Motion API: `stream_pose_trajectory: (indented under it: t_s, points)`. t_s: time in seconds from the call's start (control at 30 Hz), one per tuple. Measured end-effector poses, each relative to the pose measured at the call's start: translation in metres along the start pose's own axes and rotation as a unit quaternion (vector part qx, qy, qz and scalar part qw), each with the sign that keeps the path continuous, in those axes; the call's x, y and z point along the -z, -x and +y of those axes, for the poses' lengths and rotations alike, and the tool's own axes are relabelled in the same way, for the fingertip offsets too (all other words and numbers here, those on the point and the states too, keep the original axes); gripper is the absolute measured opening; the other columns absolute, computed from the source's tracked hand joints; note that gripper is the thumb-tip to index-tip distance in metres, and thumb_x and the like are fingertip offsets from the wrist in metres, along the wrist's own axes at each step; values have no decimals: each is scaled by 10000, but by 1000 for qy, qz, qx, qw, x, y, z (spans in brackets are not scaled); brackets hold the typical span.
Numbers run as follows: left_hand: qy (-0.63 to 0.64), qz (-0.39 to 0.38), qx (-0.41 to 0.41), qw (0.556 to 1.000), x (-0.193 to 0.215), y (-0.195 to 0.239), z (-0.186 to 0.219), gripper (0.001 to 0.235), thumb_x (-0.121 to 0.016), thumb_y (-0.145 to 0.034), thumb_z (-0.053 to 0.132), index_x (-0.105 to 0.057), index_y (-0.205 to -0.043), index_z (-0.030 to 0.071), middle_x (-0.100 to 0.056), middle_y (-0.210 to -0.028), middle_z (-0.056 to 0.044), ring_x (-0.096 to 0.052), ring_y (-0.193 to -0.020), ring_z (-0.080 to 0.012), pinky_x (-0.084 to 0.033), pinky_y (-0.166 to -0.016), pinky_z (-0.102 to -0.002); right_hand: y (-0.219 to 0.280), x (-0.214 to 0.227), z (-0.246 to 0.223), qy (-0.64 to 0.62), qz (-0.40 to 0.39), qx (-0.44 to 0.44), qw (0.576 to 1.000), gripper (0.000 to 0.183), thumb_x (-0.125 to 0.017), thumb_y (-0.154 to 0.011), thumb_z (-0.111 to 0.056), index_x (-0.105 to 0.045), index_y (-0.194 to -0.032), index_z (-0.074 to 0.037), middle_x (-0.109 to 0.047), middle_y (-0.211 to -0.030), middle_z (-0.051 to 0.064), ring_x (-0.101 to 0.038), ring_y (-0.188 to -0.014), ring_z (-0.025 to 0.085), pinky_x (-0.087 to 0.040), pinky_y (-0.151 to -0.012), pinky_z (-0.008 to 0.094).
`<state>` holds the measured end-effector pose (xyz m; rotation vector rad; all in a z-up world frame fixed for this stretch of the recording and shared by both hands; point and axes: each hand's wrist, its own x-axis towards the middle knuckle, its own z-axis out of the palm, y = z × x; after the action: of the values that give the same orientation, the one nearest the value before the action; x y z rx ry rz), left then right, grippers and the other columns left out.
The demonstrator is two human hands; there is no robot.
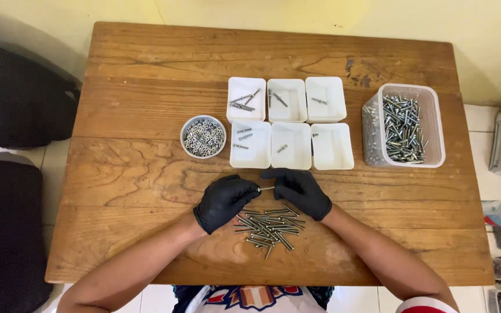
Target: Assembling screws and nuts by hand and sorting them into plastic bins
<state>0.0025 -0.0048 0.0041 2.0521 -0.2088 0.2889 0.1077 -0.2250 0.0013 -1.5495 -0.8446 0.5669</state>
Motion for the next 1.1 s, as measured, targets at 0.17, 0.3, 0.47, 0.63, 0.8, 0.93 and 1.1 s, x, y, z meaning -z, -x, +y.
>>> stream_pose_trajectory:
  t_s: [0.17, 0.3, 0.47, 0.63, 0.8, 0.93, 1.1]
  points:
    - [7, 16, -1, 1000, 3, 1, -1, 73, -762, -916, 134, -750, -987, 146, -711, -762, -80, -699, -742, -301, -585, -704, -383, 2, -5, 12, 7, 26, -31, 999, 179, -665, -949, -80, -755, -1101, -53, -736, -703, 89, -694, -710, 156, -560, -739, 322]
    - [26, 64, 1, 998, 9, -3, 17, 73, -783, -911, 140, -760, -977, 158, -711, -773, -21, -688, -725, -228, -582, -707, -330, 0, -13, 4, 121, 37, -33, 991, 188, -816, -852, -138, -788, -1035, -102, -805, -890, 129, -774, -916, 279, -590, -818, 403]
    - [61, 42, -29, 997, 9, -3, 28, 139, -778, -916, 148, -763, -1054, 137, -752, -930, -72, -730, -887, -293, -589, -803, -370, 2, -15, 7, 156, 38, -4, 987, 183, -824, -851, -156, -782, -1024, -111, -800, -844, 94, -770, -814, 275, -602, -764, 368]
    - [54, 33, -70, 996, -1, 5, 6, 144, -776, -904, 105, -760, -1047, 105, -739, -980, -118, -720, -931, -360, -592, -801, -445, 2, -19, -13, 183, 50, 9, 982, 218, -820, -882, -174, -759, -1054, -55, -796, -882, 136, -756, -830, 310, -600, -771, 402]
    - [-15, 26, -72, 997, 5, 5, 5, 95, -762, -935, 166, -740, -1015, 120, -721, -976, -71, -715, -918, -311, -580, -810, -397, -19, 13, -77, 276, -68, -105, 953, 259, -755, -861, -331, -756, -1091, -211, -789, -813, 61, -754, -762, 292, -580, -701, 452]
    - [-46, -13, -81, 996, 6, 4, 4, 66, -753, -938, 174, -723, -951, 117, -704, -929, -81, -696, -877, -322, -565, -781, -415, -61, 31, -116, 375, -37, -154, 913, 263, -683, -903, -462, -775, -1090, -302, -730, -678, 18, -713, -660, 254, -551, -650, 427]
    - [-78, -59, -77, 992, 3, 5, -9, 128, -733, -947, 276, -722, -947, 148, -705, -930, -55, -678, -889, -308, -540, -772, -419, -147, 39, -65, 548, -3, -12, 836, 237, -597, -995, -510, -727, -1093, -338, -757, -862, -54, -738, -833, 273, -566, -693, 411]
